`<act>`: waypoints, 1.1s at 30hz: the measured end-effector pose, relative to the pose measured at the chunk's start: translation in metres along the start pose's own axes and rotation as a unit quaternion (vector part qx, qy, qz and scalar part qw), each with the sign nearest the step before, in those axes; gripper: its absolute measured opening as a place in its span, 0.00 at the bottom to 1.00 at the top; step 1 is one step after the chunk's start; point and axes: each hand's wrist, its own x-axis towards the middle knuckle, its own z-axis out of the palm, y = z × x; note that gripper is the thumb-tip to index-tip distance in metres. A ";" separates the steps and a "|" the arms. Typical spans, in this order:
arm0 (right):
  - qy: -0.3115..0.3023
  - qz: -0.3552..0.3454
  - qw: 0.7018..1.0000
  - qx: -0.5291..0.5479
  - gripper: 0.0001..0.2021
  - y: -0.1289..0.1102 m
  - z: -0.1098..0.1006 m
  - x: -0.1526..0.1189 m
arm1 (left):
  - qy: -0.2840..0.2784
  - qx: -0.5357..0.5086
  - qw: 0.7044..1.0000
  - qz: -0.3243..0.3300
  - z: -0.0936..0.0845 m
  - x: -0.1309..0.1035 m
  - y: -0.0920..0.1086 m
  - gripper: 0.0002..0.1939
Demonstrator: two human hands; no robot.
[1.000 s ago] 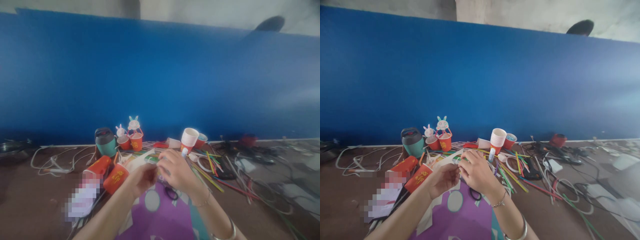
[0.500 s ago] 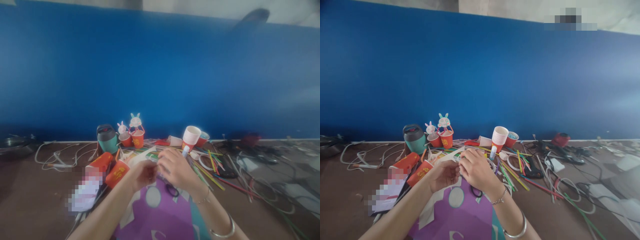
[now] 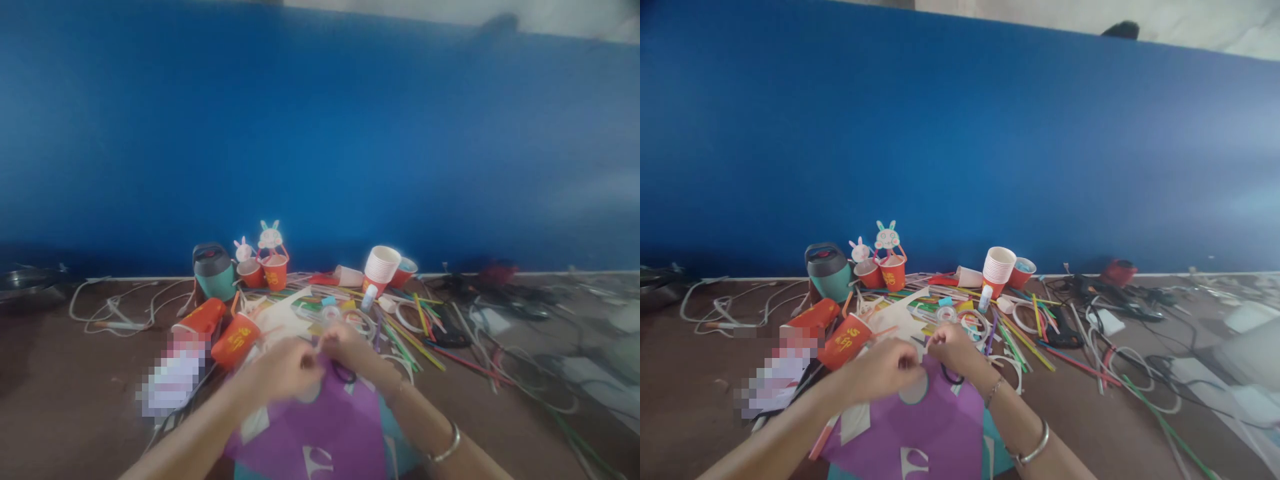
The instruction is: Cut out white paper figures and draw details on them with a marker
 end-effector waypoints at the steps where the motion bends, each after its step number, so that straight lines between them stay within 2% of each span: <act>1: -0.018 0.001 1.000 -0.011 0.07 0.003 0.005 -0.005 | 0.003 0.099 0.994 0.035 0.011 -0.010 -0.006 0.09; 2: -0.036 0.004 0.999 -0.036 0.06 0.006 0.010 -0.009 | 0.009 0.181 0.981 0.076 0.022 -0.020 -0.014 0.06; 4: -0.046 0.011 0.996 -0.079 0.06 0.011 0.018 -0.016 | -0.022 0.310 0.943 0.115 0.044 -0.037 -0.032 0.10; 6: -0.048 0.016 0.993 -0.103 0.06 0.014 0.024 -0.018 | -0.058 0.376 0.914 0.138 0.061 -0.047 -0.048 0.10; 9: -0.052 0.018 0.992 -0.115 0.05 0.017 0.028 -0.019 | -0.044 0.418 0.896 0.143 0.073 -0.051 -0.063 0.13; 16: -0.056 0.001 0.987 -0.149 0.05 0.019 0.028 -0.020 | -0.045 0.432 0.890 0.142 0.074 -0.049 -0.068 0.16; 23: -0.075 0.016 0.982 -0.175 0.06 0.014 0.029 -0.022 | 0.011 0.441 0.878 0.187 0.078 -0.049 -0.077 0.10; 33: -0.089 0.043 0.983 -0.157 0.05 0.015 0.030 -0.021 | 0.057 0.460 0.857 0.225 0.078 -0.049 -0.076 0.09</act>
